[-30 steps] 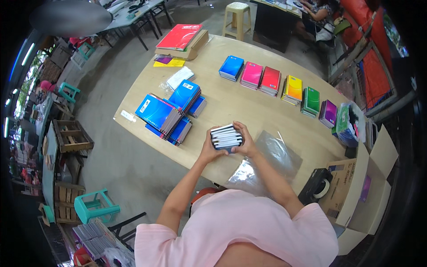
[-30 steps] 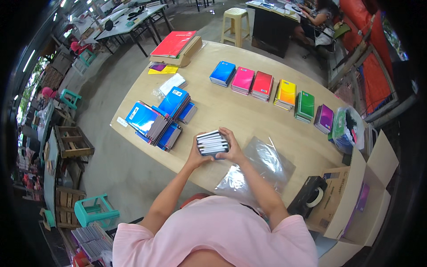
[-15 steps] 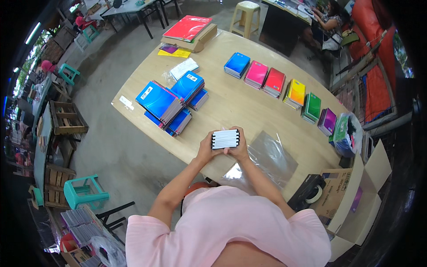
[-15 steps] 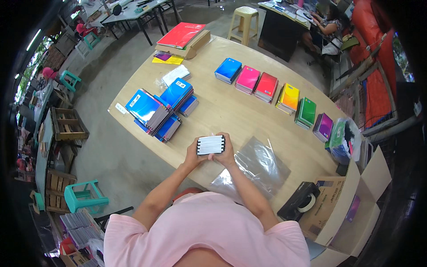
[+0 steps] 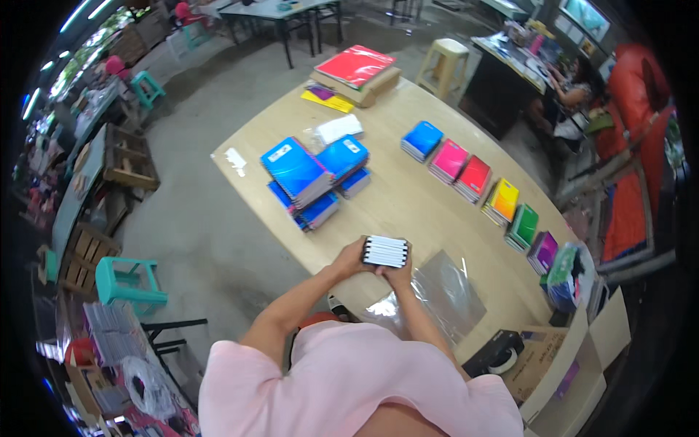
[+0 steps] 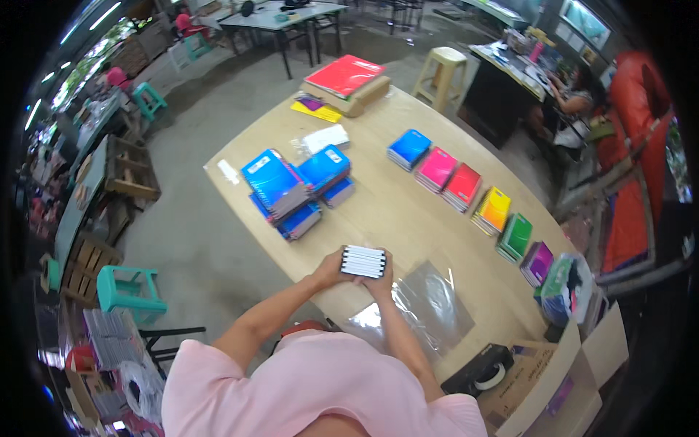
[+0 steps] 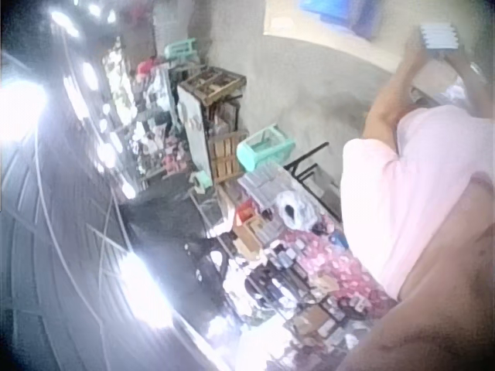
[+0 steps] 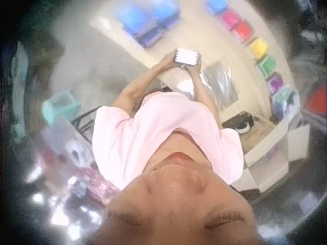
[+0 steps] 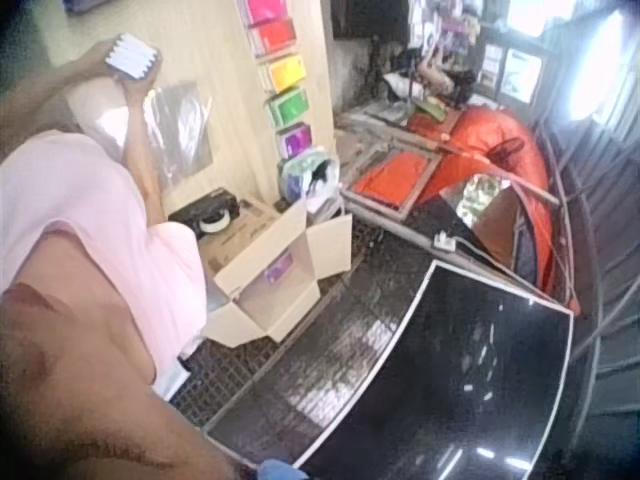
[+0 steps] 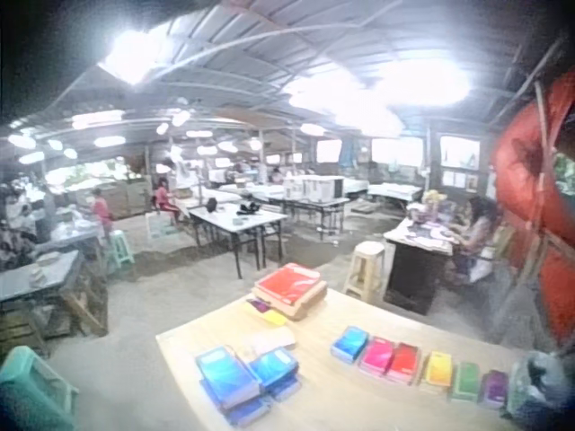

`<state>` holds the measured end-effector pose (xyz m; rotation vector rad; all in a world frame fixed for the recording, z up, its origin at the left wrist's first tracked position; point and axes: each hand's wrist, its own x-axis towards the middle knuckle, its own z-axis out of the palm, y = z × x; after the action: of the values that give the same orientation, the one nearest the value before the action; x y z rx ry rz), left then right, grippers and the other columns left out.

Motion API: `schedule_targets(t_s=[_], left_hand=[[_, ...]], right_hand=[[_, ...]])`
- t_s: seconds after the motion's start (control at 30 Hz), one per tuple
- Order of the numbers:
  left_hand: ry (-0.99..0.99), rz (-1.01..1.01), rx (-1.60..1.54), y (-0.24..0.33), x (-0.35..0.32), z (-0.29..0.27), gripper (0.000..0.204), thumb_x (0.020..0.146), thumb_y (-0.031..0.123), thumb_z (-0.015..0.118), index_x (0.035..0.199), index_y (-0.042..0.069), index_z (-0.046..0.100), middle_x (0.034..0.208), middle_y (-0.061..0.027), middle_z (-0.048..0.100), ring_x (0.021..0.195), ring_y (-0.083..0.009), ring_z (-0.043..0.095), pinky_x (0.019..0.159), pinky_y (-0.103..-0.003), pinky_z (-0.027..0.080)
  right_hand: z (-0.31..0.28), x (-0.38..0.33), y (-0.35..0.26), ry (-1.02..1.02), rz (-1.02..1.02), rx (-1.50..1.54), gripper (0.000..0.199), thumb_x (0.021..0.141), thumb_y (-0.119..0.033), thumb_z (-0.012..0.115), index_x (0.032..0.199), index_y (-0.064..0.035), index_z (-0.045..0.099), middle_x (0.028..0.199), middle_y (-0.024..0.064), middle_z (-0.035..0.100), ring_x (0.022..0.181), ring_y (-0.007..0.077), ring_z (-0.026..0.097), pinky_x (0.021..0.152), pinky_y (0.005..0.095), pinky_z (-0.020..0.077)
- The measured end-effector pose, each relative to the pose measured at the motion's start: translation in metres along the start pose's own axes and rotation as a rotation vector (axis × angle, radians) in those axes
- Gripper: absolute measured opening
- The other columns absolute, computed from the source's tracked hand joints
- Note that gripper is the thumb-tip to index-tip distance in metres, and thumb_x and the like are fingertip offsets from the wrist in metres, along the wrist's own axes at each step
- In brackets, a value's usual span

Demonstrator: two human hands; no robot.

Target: The person picks up notebooks of various colors from an array on a table and stacks them together. They سپس select a stack of blue notebooks, place it into a plastic bag, and repeat this with another stack of notebooks.

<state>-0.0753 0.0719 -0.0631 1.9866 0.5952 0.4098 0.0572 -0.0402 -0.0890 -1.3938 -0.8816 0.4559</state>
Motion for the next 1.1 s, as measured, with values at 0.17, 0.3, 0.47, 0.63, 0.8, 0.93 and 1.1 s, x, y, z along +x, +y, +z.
schedule_targets(t_s=[0.17,0.3,0.47,0.63,0.8,0.93,1.1], left_hand=[[-0.034,-0.055,0.159,0.005,-0.007,-0.01,0.09,0.051,0.04,0.088,0.123,0.002,0.049,0.114,-0.0194,0.06,0.107,-0.0362,0.058,0.09,-0.044,0.047],[0.147,0.169,0.184,-0.031,-0.034,-0.008,0.11,0.044,0.035,0.089,0.135,-0.001,0.039,0.122,-0.0234,0.055,0.116,-0.041,0.05,0.101,-0.045,0.04],[0.155,0.304,-0.098,0.011,-0.026,-0.018,0.115,0.044,0.038,0.091,0.136,-0.001,0.034,0.118,-0.023,0.057,0.113,-0.0403,0.053,0.098,-0.045,0.042],[0.118,0.165,0.019,-0.007,-0.025,-0.007,0.113,0.046,0.035,0.09,0.136,0.0,0.032,0.113,-0.023,0.058,0.108,-0.0424,0.055,0.092,-0.045,0.045],[0.134,0.177,0.002,-0.015,-0.029,-0.011,0.109,0.047,0.033,0.089,0.135,0.002,0.032,0.116,-0.0229,0.056,0.111,-0.0419,0.054,0.093,-0.046,0.044],[0.138,0.195,0.043,-0.017,-0.025,-0.014,0.109,0.048,0.034,0.09,0.135,0.001,0.032,0.116,-0.0232,0.056,0.11,-0.0426,0.054,0.093,-0.046,0.044],[0.117,0.135,0.078,-0.032,-0.024,-0.012,0.11,0.045,0.036,0.091,0.134,0.0,0.037,0.118,-0.0228,0.056,0.112,-0.0427,0.052,0.095,-0.046,0.043]], right_hand=[[-0.012,-0.003,0.054,-0.247,-0.538,-0.716,0.047,0.052,-0.027,0.081,0.097,-0.0171,0.071,0.108,0.0052,0.066,0.103,0.0263,0.06,0.095,0.0385,0.0453],[0.009,-0.027,0.018,-0.175,0.05,-0.098,0.1,0.043,-0.068,0.078,0.11,0.0026,0.054,0.104,0.0072,0.063,0.095,0.0212,0.06,0.088,0.0368,0.0468],[-0.003,-0.017,0.03,-0.105,0.114,0.052,0.104,0.04,-0.062,0.085,0.114,0.0031,0.049,0.105,0.0066,0.061,0.093,0.0195,0.058,0.084,0.035,0.0481],[0.003,-0.011,0.035,-0.091,0.018,0.154,0.103,0.04,-0.06,0.087,0.112,0.0024,0.048,0.102,0.0069,0.061,0.09,0.0197,0.058,0.082,0.0337,0.0484],[0.006,-0.007,0.037,-0.158,0.052,0.116,0.087,0.049,-0.045,0.089,0.112,0.0018,0.051,0.102,0.0068,0.061,0.09,0.0192,0.058,0.08,0.0332,0.0482],[0.002,-0.004,0.041,-0.191,0.061,0.158,0.072,0.054,-0.027,0.092,0.109,0.0018,0.056,0.1,0.0065,0.063,0.088,0.0192,0.059,0.08,0.0321,0.0486],[0.005,-0.005,0.026,-0.216,0.106,0.068,0.078,0.048,-0.034,0.094,0.108,0.0018,0.058,0.101,0.0075,0.066,0.09,0.0213,0.062,0.083,0.0337,0.0492]])
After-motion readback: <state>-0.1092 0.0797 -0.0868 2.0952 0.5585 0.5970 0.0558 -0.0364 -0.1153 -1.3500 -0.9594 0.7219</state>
